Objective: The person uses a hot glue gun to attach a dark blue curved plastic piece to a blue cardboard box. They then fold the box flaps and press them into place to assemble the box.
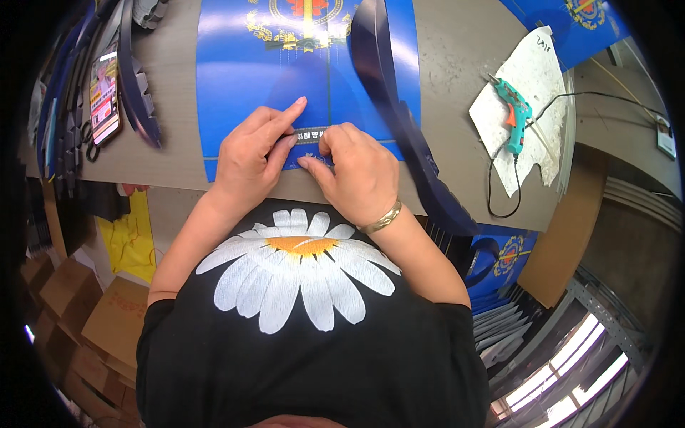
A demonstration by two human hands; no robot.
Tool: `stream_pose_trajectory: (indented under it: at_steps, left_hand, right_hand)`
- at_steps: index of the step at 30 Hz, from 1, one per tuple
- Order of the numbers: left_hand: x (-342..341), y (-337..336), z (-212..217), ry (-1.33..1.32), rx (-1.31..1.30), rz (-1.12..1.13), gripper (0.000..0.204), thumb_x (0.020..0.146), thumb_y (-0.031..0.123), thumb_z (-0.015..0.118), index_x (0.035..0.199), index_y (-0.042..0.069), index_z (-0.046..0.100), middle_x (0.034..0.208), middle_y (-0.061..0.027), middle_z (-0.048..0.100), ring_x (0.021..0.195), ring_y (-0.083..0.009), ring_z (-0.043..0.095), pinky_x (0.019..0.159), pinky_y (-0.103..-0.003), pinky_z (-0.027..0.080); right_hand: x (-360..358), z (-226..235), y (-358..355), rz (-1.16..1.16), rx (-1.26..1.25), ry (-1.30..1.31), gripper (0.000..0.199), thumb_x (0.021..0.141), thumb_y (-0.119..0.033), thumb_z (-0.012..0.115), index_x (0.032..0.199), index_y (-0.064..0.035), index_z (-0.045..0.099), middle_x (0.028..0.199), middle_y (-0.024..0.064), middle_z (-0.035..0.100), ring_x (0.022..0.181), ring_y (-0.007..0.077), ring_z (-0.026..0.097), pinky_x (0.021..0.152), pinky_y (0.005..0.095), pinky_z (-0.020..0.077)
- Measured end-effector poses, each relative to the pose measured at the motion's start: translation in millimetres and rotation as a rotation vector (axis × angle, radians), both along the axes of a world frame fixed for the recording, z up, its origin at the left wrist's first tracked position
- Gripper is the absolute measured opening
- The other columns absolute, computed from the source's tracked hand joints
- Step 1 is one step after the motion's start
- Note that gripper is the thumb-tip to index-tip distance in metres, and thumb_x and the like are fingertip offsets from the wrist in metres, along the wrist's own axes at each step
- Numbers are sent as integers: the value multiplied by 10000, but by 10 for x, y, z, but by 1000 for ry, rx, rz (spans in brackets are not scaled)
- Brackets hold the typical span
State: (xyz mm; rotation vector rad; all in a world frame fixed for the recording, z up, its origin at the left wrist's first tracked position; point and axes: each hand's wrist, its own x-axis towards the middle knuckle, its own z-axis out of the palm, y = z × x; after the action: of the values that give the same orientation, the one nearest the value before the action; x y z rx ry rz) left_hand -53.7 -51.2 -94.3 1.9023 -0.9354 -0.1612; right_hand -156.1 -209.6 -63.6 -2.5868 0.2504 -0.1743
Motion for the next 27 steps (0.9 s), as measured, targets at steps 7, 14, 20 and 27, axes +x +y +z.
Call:
stream_pose_trajectory:
  at_steps: [7, 14, 20, 27]
  left_hand:
    - [-2, -2, 7, -8, -4, 1, 586, 837, -89, 710, 1382, 122, 671, 921, -94, 644, 753, -217, 638, 668, -333, 524]
    - [4, -7, 10, -21, 0, 3, 588, 836, -91, 707, 1384, 119, 668, 924, -95, 647, 760, -221, 644, 671, -338, 526]
    - [-7, -9, 9, -18, 10, 3, 593, 831, -94, 705, 1384, 117, 668, 933, -99, 650, 767, -226, 649, 678, -342, 532]
    - [4, 7, -7, -18, 26, -18, 568, 838, -29, 697, 1384, 113, 635, 980, -101, 658, 822, -310, 671, 707, -414, 556]
  right_hand:
    - [18, 105, 12, -24, 68, 135, 257, 805, -191, 803, 870, -87, 578, 806, 75, 613, 691, 294, 627, 594, 419, 488]
    - [37, 67, 47, -44, 21, 84, 275, 748, -217, 786, 838, -81, 565, 777, 85, 599, 689, 304, 626, 594, 429, 490]
    - [61, 74, 98, -36, -53, 61, 239, 726, -187, 765, 811, -84, 567, 765, 88, 591, 680, 301, 623, 590, 428, 503]
    - [62, -38, 118, -32, -183, 19, 204, 693, -154, 733, 783, -80, 566, 758, 81, 585, 664, 290, 621, 588, 420, 516]
